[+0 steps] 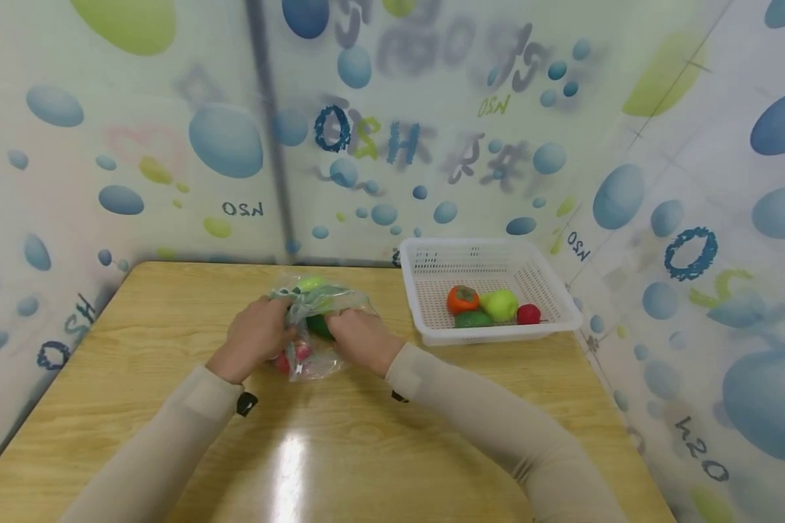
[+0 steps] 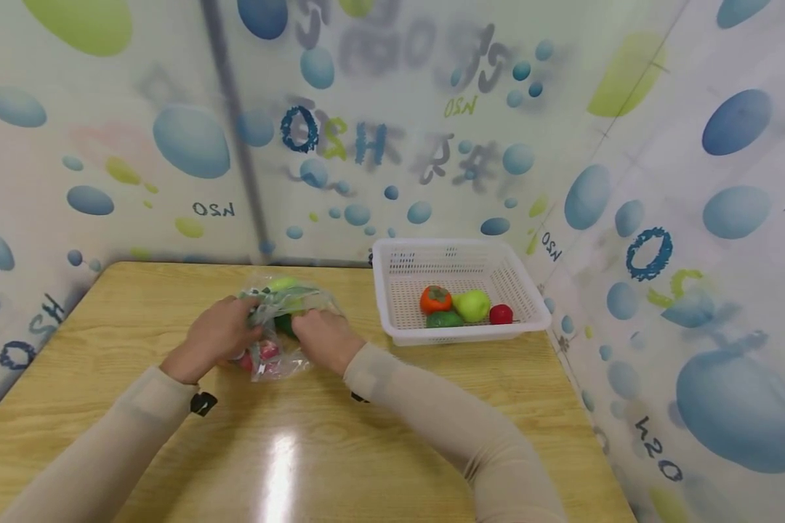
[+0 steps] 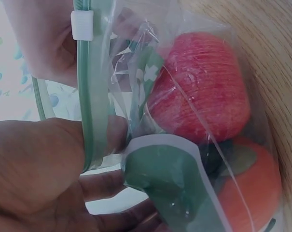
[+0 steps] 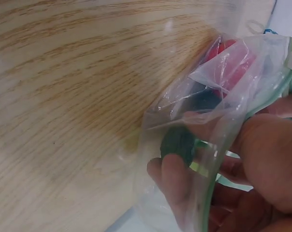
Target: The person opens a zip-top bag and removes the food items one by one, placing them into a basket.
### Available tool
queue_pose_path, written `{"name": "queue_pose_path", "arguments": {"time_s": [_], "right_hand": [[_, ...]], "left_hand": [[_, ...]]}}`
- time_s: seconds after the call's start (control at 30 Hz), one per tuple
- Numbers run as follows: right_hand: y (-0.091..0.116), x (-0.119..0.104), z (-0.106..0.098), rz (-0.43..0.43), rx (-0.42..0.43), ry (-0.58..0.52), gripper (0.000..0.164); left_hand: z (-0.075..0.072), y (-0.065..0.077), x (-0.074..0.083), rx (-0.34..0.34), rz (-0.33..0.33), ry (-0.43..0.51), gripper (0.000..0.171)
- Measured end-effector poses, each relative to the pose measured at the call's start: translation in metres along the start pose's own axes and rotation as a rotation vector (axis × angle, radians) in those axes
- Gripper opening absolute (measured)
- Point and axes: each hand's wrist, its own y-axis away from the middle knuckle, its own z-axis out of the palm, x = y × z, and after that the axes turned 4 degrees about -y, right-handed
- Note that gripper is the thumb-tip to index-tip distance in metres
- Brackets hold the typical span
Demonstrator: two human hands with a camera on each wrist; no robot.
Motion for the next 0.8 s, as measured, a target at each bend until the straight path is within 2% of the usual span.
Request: {"name": "queue_pose_path", "arguments": {"time_s": [0.4, 0.67, 0.8], "right_hand": [[-0.003, -0.003, 0.003, 0.008, -0.005, 0.075, 0.015], [0.004, -0.007, -0.006, -0.038, 0.006, 0.127, 0.016], [0.009, -0.009, -0.011, -0.049, 0.008, 0.182, 0.016]], "left_hand": [[0.003, -0.002, -0.004, 0.015, 0.008, 0.009, 0.043], [0.001, -0.001, -0.005, 0.004, -0.003, 0.025, 0.043], [0.003, -0.002, -0.007, -0.001, -0.005, 0.027, 0.037]]}}
